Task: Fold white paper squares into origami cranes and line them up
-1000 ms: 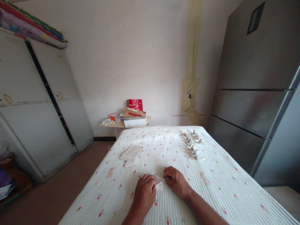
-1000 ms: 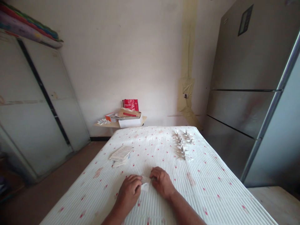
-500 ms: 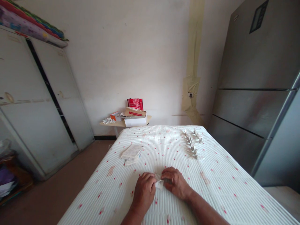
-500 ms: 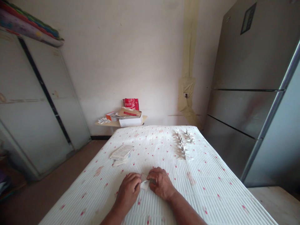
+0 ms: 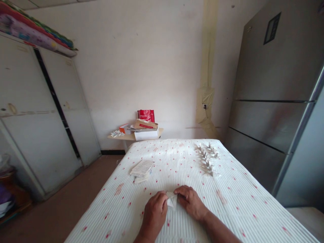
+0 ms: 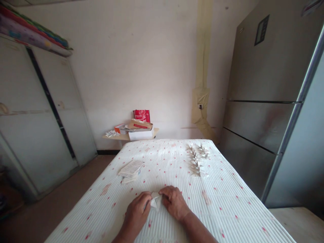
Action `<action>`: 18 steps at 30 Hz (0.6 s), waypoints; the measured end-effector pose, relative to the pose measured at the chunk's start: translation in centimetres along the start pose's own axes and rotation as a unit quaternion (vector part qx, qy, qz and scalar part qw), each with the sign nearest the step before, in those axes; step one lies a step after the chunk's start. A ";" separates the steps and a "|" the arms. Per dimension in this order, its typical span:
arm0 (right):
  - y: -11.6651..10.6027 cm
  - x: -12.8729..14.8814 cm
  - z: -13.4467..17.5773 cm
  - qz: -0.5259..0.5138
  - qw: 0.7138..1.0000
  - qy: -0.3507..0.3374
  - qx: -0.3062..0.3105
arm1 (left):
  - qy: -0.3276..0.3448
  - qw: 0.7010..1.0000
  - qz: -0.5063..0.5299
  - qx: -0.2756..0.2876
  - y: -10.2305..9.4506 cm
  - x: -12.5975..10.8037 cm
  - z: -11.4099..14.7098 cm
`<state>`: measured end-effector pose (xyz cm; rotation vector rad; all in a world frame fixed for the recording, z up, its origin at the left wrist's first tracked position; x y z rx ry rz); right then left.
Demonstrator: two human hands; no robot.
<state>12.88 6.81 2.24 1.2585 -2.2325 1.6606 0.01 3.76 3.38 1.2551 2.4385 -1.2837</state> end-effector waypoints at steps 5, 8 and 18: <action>0.1 -0.3 0.1 -0.015 1.000 0.014 -0.002 | -0.002 1.000 -0.001 0.008 0.2 0.1 0.1; 0.1 -0.1 0.0 -0.009 1.000 0.011 0.003 | -0.007 1.000 0.007 0.016 0.5 0.4 0.2; -0.1 0.2 0.1 0.004 1.000 0.011 0.007 | -0.031 0.999 0.019 0.029 0.6 0.4 0.1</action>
Point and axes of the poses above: each hand's wrist, its own z-axis away from the middle knuckle, its own y-axis out of the palm, x = y × z, the point moved 9 cm from there along -z, towards the middle knuckle, and after that the axes turned 12 degrees about z, right-handed, at the moved point
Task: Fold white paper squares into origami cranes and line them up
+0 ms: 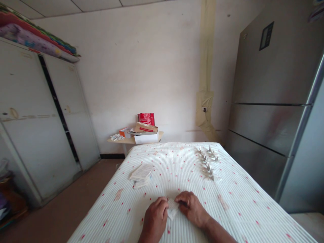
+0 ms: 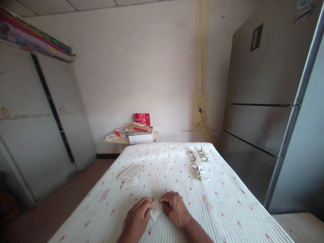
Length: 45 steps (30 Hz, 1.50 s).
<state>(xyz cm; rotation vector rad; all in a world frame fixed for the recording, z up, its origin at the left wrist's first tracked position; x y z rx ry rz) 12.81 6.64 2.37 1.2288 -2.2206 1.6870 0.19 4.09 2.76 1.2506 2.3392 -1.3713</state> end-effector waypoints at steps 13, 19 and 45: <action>1.0 -0.9 0.0 -0.072 0.997 0.007 0.013 | -0.055 0.997 -0.052 0.015 0.0 1.1 -0.2; 0.9 -1.9 -0.1 -0.092 0.995 0.040 -0.005 | -0.053 0.997 -0.046 0.027 0.0 0.7 -0.2; 0.8 1.3 -0.2 0.078 0.994 -0.073 0.031 | -0.024 0.999 -0.033 0.035 -0.2 0.2 -0.1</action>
Point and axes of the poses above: each hand's wrist, its own z-axis away from the middle knuckle, its own y-axis out of the palm, x = y × z, the point moved 9 cm from there along -z, towards the middle knuckle, and after that the axes turned 12 degrees about z, right-handed, at the moved point
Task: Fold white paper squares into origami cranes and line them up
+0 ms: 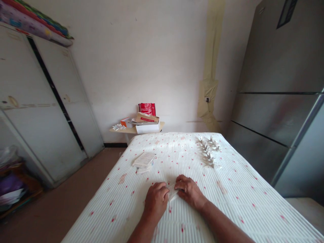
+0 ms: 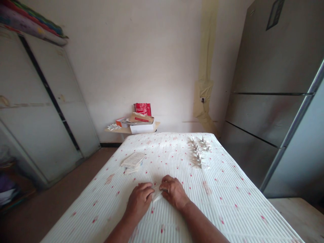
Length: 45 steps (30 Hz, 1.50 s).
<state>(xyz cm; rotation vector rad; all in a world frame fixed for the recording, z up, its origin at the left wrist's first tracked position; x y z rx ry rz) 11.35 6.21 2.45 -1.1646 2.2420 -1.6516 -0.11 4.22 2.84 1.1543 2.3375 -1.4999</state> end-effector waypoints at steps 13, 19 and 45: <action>0.2 1.8 0.2 0.043 0.998 -0.047 0.025 | -0.074 0.997 -0.016 -0.014 -1.1 2.4 0.5; 0.4 1.8 0.0 0.036 0.998 -0.048 0.026 | -0.078 0.997 -0.029 0.000 -0.9 2.0 0.5; 0.1 1.0 0.2 -0.064 0.997 -0.040 0.011 | -0.112 0.993 0.027 -0.012 0.0 1.5 0.1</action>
Point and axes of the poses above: each hand's wrist, its own z-axis away from the middle knuckle, its own y-axis out of the palm, x = y × z, the point moved 9 cm from there along -z, towards the middle knuckle, and after that the axes turned 12 degrees about z, right-handed, at the moved point
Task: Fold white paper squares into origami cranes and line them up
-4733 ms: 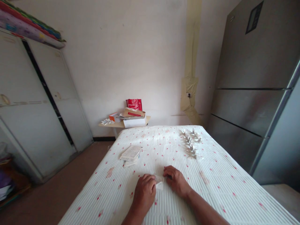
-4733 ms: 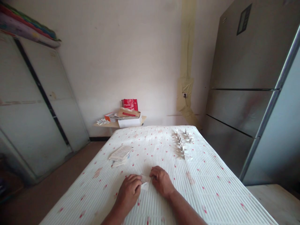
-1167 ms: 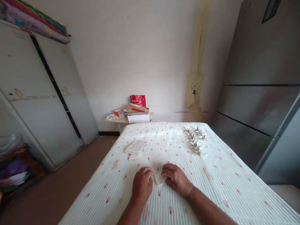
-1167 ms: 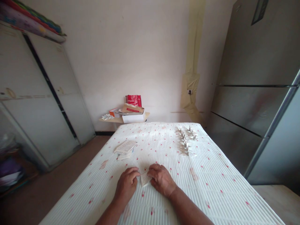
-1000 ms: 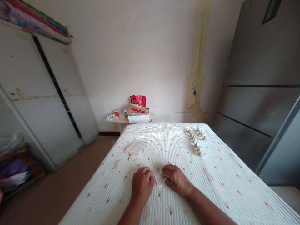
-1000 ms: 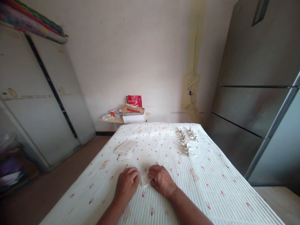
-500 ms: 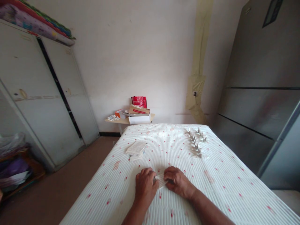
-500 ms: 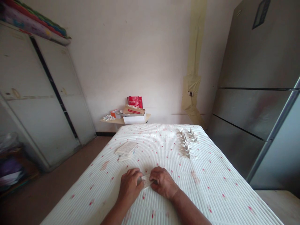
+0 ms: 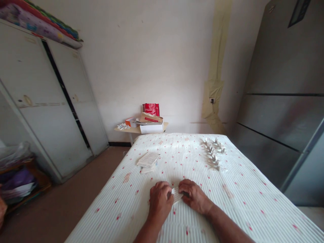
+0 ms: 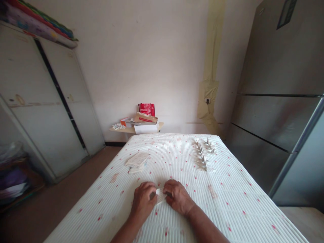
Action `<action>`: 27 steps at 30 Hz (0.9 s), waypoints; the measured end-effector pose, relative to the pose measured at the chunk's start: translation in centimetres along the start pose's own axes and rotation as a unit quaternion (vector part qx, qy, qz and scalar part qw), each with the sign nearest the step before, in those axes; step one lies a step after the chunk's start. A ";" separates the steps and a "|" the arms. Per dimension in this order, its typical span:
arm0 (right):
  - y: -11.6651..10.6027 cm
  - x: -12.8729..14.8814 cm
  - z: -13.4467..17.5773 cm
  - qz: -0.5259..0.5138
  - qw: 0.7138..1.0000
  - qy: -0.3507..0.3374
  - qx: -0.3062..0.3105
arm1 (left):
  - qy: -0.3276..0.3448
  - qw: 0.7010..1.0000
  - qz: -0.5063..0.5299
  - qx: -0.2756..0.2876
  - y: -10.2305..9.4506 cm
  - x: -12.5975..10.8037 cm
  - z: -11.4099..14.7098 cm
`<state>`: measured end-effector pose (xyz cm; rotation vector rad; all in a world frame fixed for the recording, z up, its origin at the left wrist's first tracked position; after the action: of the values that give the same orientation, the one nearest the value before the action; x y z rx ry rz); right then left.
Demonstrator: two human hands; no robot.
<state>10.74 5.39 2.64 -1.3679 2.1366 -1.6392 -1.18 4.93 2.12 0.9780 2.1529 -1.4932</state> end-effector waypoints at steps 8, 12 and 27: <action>-0.5 0.4 -0.2 -0.031 0.999 0.017 0.006 | 0.066 0.997 0.001 0.031 0.3 -2.6 1.3; -0.4 0.2 -0.2 -0.031 0.999 0.026 0.004 | 0.049 0.998 0.007 0.025 0.1 -2.4 1.6; -0.2 1.5 0.1 0.047 0.999 0.000 0.017 | 0.010 0.999 0.035 -0.001 -0.1 0.2 0.7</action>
<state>10.00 4.29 3.38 -1.2390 2.1271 -1.6329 -1.45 4.37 1.80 1.0612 2.1106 -1.4552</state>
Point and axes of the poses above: each hand's wrist, its own z-axis away from the middle knuckle, its own y-axis out of the palm, x = y × z, the point moved 9 cm from there along -z, towards the middle knuckle, and after that the axes turned 12 degrees about z, right-handed, at the moved point
